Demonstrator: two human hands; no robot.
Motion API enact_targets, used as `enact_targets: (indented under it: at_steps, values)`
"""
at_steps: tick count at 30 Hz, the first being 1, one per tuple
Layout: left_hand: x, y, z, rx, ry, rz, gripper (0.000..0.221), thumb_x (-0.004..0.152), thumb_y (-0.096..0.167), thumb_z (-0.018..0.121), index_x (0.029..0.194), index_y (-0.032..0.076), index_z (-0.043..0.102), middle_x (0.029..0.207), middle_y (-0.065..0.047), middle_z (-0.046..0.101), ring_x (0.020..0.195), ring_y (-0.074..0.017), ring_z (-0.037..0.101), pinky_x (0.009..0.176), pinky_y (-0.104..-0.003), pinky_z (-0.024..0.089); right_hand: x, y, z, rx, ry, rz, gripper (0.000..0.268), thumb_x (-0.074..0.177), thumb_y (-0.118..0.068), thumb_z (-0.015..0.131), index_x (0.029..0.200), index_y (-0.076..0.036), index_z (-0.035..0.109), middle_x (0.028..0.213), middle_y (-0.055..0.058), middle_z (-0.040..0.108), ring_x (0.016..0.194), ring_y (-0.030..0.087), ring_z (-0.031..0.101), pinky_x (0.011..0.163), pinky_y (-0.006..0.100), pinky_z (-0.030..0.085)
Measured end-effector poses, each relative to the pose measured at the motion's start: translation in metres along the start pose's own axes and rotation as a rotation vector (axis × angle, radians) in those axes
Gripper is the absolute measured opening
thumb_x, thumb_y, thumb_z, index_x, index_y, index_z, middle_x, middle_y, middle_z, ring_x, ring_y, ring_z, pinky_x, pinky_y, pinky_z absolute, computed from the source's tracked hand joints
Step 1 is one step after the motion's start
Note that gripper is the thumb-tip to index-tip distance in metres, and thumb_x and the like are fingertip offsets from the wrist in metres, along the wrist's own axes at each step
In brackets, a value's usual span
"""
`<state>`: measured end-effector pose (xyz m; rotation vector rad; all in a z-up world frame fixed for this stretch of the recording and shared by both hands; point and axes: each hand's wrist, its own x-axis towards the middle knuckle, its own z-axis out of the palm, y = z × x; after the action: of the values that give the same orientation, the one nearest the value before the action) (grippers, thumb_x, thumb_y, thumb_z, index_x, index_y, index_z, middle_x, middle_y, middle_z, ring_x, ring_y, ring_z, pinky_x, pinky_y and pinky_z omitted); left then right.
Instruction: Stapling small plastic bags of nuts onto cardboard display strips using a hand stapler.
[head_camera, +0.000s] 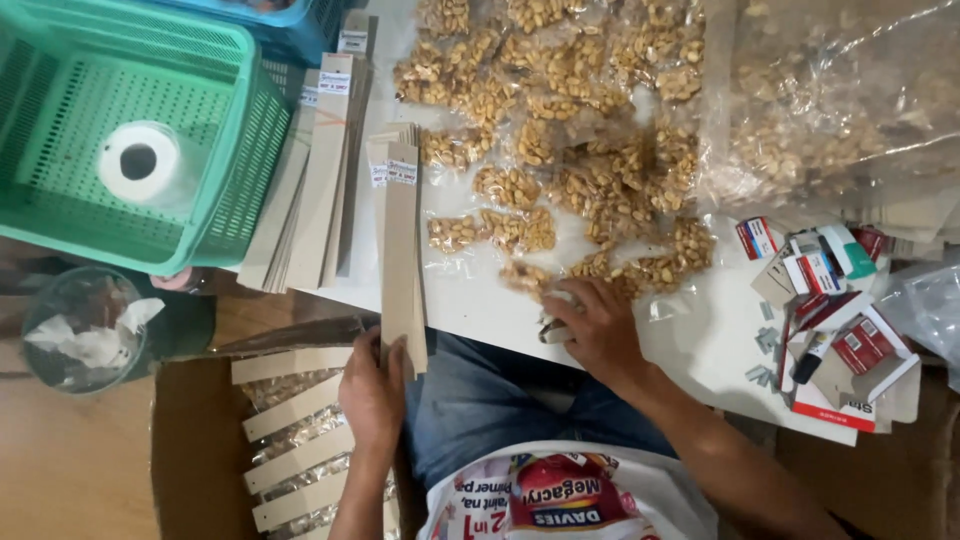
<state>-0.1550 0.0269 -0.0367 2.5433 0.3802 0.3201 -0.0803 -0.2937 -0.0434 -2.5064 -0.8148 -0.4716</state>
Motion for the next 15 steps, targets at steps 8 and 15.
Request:
enact_targets:
  at_steps: [8,15]
  values:
    - [0.017,0.043,-0.042,-0.572,-0.162,-0.457,0.025,0.099,0.026,0.061,0.114,0.006,0.057,0.084,-0.008,0.061,0.068,-0.0175,0.054,0.054,-0.032,0.042,-0.002,-0.003,0.005,-0.134,-0.201,0.118,0.077,0.061,-0.026,0.090,0.132,-0.020,0.062,0.102,0.004,0.065,0.100,0.028,0.063,0.079,0.043,0.052]
    - [0.027,0.055,-0.022,-0.978,-0.100,-0.441,0.021,0.101,0.008,0.061,0.118,-0.003,0.067,0.097,-0.021,0.075,0.090,-0.0300,0.076,0.082,-0.043,0.063,0.031,-0.011,0.008,-0.014,-0.036,0.162,0.025,0.073,-0.003,0.078,0.088,-0.015,0.062,0.086,0.003,0.056,0.075,0.028,0.060,0.069,0.042,0.048]
